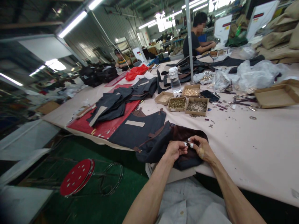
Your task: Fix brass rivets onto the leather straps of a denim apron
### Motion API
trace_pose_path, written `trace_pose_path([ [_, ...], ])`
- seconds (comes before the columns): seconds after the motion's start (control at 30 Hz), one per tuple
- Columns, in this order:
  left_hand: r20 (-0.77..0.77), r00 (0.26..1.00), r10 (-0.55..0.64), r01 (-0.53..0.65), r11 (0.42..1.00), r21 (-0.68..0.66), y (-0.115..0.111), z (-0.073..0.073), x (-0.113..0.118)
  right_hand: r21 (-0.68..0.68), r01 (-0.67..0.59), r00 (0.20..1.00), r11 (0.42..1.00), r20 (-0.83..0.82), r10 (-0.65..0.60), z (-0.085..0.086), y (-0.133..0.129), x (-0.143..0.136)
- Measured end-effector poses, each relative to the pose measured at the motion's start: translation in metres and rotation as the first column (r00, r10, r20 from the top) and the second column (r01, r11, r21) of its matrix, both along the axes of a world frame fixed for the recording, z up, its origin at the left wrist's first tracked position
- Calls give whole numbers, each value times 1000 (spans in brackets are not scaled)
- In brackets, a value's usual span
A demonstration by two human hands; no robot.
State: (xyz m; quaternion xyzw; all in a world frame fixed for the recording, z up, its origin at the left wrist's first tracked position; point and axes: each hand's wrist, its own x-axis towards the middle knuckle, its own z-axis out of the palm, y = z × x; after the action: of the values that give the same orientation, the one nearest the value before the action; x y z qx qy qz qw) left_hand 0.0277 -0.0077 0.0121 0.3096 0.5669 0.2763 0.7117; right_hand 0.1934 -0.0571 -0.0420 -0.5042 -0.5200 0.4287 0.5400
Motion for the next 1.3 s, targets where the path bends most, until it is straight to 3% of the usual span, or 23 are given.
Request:
trace_pose_path([
  [0.2, 9, 1000, 9, -10, 996, 93, -9, -4, 0, -81, 204, 971, 976, 146, -191, 7, -18, -12],
  [0.37, -32, 999, -1, 6, 985, 171, -16, -10, 2, -92, 246, 958, 965, 176, -228, 9, -26, -17],
  [0.53, -101, 995, -6, 35, 957, 289, -23, -16, 6, -156, 244, 968, 957, 95, -232, 11, -28, -10],
  [0.6, -188, 982, -18, 94, 911, 401, -26, -17, 5, -170, 219, 975, 961, 70, -210, 13, -30, -8],
  [0.67, -300, 954, -14, 180, 825, 536, -27, -20, 4, -172, 200, 979, 965, 74, -190, 14, -30, -7],
  [0.73, -376, 927, 13, 229, 773, 592, -27, -24, 4, -165, 186, 980, 969, 100, -172, 13, -31, -7],
  [0.87, -379, 924, 57, 154, 851, 502, -24, -30, 8, -133, 227, 960, 965, 199, -199, 4, -33, -6],
  [0.97, -369, 928, 51, 140, 871, 471, -23, -29, 10, -151, 264, 953, 953, 191, -234, -1, -34, -4],
  [1.13, -467, 884, -13, 329, 727, 602, -23, -24, 5, -213, 245, 969, 946, 86, -232, -4, -36, 0],
  [1.3, -456, 886, -82, 377, 698, 608, -22, -19, 2, -202, 218, 976, 955, 62, -210, -3, -36, 4],
])
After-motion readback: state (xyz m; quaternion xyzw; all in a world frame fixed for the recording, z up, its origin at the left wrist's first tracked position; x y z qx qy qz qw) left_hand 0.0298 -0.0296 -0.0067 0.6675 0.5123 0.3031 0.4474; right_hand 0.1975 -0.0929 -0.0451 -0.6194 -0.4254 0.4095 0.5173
